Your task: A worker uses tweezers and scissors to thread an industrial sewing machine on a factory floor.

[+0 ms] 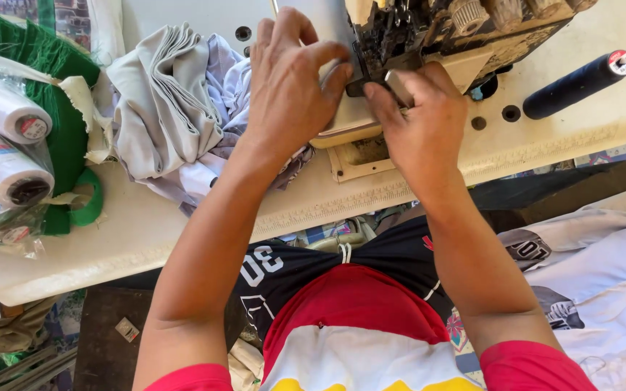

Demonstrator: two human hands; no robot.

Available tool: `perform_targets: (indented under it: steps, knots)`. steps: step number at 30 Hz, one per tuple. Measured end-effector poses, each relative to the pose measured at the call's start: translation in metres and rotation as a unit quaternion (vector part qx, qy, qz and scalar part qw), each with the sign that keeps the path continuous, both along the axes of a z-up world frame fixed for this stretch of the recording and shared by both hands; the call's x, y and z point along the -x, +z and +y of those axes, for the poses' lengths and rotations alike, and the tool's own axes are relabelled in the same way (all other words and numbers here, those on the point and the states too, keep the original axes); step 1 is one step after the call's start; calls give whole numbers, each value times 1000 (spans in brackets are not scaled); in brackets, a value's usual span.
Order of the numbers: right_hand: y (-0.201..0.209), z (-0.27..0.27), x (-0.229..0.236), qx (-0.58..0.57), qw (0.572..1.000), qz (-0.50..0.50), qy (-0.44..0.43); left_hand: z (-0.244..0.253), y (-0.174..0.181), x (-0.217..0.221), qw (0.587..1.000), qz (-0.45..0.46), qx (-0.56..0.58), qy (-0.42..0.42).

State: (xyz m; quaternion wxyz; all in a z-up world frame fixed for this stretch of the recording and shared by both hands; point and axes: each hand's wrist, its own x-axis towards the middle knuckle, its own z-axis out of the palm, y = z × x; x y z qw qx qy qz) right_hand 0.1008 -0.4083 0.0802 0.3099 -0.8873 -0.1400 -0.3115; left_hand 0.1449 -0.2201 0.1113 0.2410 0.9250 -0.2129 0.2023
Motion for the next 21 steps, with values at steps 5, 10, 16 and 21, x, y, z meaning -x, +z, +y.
perform_targets:
  steps: [5, 10, 16, 21]
  knots:
    - [6, -8, 11, -30, 997, -36, 56, 1, 4, 34, 998, -6, 25, -51]
    - [15, -19, 24, -41, 991, -14, 123, 4, 16, 49, 983, 66, 92, -145]
    - [9, -35, 26, 1, 991, -16, 134, 7, 11, 43, 977, 93, 114, -154]
    - [0, -49, 42, 152, 967, -18, 206, 31, 2, 31, 989, -23, -143, -36]
